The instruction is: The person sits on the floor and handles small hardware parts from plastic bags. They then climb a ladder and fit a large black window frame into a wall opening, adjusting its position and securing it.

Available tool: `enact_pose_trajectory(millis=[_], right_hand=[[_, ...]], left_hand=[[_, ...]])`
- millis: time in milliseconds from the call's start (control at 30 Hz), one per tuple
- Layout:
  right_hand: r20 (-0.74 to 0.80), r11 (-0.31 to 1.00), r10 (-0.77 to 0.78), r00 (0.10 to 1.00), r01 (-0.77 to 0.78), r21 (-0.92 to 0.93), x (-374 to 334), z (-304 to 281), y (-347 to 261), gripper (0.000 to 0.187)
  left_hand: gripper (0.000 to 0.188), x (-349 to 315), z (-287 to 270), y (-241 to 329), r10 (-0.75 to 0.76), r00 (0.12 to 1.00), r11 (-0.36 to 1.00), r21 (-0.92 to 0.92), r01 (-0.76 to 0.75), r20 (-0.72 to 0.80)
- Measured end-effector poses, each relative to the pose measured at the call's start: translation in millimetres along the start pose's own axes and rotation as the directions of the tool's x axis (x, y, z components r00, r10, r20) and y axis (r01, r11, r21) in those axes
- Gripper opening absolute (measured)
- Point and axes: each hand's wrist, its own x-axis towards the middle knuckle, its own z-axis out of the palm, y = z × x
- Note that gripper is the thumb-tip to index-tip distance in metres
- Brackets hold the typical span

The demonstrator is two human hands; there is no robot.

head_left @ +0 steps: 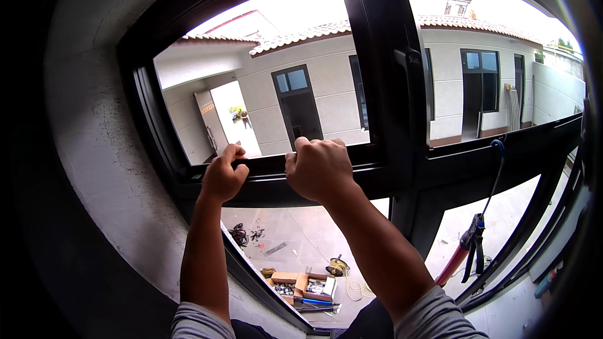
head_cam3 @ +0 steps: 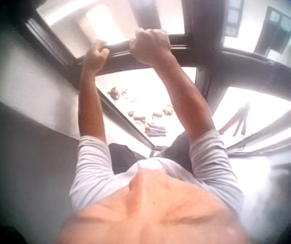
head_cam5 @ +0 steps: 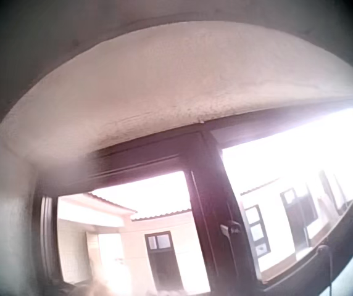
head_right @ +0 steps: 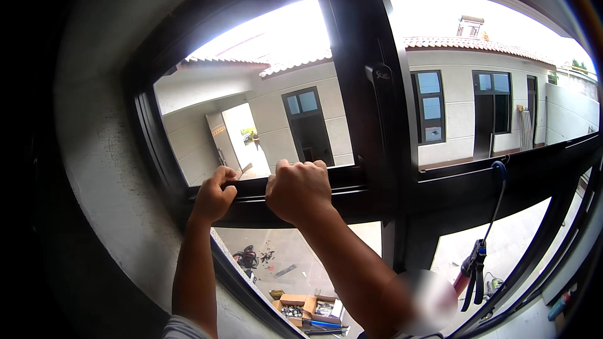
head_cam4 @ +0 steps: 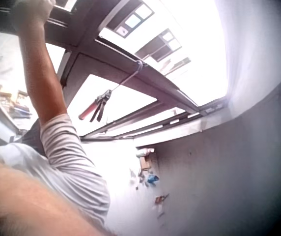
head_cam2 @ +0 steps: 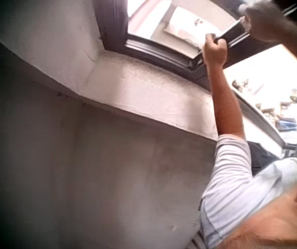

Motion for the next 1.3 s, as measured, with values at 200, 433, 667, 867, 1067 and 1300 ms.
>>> enact_pose_trajectory(millis=[200,433,667,867,1067,1300], right_hand=[[0.046,0.999,0.030,0.999,-0.029,-0.025,5,-14,0,0.025],[0.047,1.000,0.017,0.999,-0.016,-0.016,6,4,-17,0.034],[0.134,0.994,0.101,0.986,-0.096,-0.049,-3,-44,-17,0.026],[0.173,0.997,0.077,0.982,-0.079,0.007,-8,-35,-29,0.025],[0.110,0.997,0.072,0.991,-0.072,-0.008,-19,-47,-34,0.025],[-0.202,0.962,-0.226,0.953,0.250,0.107,-52,-15,-23,0.024]], left_hand=[[0.033,7,-4,14,0.047,0.999,0.999,-0.005,-0.047,0.015],[0.030,-2,-20,-24,0.090,0.994,0.995,0.028,-0.092,0.066],[0.034,40,-20,-30,0.252,0.947,0.967,-0.028,-0.251,0.200],[0.029,1,-19,13,-0.035,0.996,0.987,-0.152,0.047,0.082],[0.028,7,-13,18,0.039,0.998,0.992,-0.119,-0.033,0.051],[0.035,29,-34,-41,0.121,0.963,0.991,-0.077,-0.105,0.239]])
